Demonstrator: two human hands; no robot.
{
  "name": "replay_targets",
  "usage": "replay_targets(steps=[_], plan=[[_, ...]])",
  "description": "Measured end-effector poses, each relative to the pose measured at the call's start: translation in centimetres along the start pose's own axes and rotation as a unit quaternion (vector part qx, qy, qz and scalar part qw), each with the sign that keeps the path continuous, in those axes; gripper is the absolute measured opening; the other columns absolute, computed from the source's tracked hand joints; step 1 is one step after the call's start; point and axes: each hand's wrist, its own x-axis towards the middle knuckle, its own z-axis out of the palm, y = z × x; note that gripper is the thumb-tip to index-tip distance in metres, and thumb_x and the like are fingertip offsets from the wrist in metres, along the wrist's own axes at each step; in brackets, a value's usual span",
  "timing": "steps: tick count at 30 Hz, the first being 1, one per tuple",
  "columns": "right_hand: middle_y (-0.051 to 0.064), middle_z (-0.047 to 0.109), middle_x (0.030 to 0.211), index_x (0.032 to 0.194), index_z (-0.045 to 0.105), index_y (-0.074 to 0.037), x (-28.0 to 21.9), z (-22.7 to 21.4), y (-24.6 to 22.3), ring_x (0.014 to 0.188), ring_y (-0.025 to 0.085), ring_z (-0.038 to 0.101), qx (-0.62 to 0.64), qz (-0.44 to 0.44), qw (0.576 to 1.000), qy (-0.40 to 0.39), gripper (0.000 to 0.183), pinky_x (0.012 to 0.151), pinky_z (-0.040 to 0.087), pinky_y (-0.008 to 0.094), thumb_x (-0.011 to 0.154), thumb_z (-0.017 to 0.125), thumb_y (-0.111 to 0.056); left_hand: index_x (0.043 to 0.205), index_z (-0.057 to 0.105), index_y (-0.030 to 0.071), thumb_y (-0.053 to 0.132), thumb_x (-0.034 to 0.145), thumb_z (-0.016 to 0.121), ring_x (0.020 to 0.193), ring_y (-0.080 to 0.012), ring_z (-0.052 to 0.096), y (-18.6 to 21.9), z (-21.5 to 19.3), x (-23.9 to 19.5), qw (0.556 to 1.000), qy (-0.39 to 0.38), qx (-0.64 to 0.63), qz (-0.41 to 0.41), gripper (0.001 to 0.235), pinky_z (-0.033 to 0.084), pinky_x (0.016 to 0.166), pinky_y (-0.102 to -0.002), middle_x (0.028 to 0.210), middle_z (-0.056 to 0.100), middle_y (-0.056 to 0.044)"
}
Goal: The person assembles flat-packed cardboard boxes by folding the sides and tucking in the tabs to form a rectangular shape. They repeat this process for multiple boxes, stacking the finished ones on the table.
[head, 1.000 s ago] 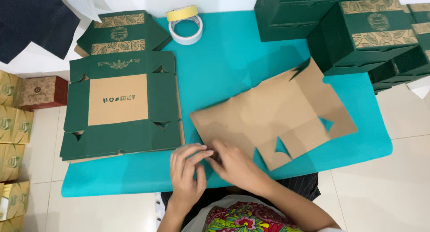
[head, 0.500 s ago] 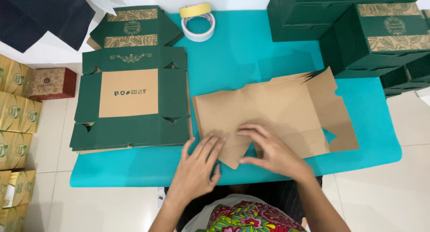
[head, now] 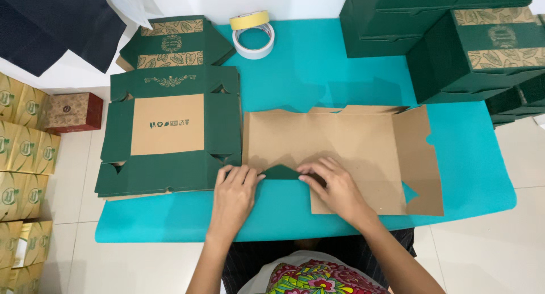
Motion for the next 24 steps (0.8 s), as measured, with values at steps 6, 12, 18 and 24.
replay_targets(steps=[6,12,18,24], plan=[[-0.006,0.066,0.090,0.101,0.072,-0.024,-0.6,1.4,0.7,0.091,0.016,0.070,-0.030,0.004,0.999,0.045,0.012,0.084,0.057,0.032,0.089,0.070,-0.021,0.111,0.059,0.007,0.026,0.095,0.066,0.076,-0.0130,0.065,2.1,-1.9,1.6,0.998,0.016,0.033,-0.058,0.027,0.048,0.072,-0.030,0.103,0.056,-0.005],[0.002,0.065,0.098,0.096,0.074,-0.017,-1.4,1.1,-0.3,0.093,0.024,0.068,-0.118,-0.083,0.988,0.052,0.012,0.085,0.056,0.039,0.089,0.066,-0.011,0.098,0.059,0.012,0.027,0.095,0.065,0.080,-0.0170,0.059,2.2,-1.6,1.6,0.997,-0.017,0.043,-0.057,0.016,0.043,0.073,-0.033,0.093,0.056,-0.001],[0.008,0.058,0.112,0.139,0.055,-0.015,-4.2,3.1,0.3,0.092,0.028,0.058,-0.293,-0.148,0.944,0.024,0.052,0.073,0.048,0.044,0.088,0.057,-0.023,0.128,0.060,0.022,0.016,0.090,0.052,0.090,-0.0202,0.056,1.9,-1.5,0.3,0.997,-0.046,0.035,0.044,0.040,0.041,0.082,-0.038,0.111,0.058,-0.003],[0.005,0.061,0.122,0.138,0.056,-0.011,-3.9,2.1,-1.8,0.108,0.023,0.056,-0.302,-0.146,0.941,0.044,0.056,0.084,0.049,0.036,0.094,0.058,-0.045,0.133,0.058,0.008,0.005,0.095,0.047,0.110,-0.0248,0.064,3.8,-1.2,-1.3,0.998,-0.041,0.039,0.041,0.040,0.043,0.094,-0.043,0.119,0.063,-0.010]])
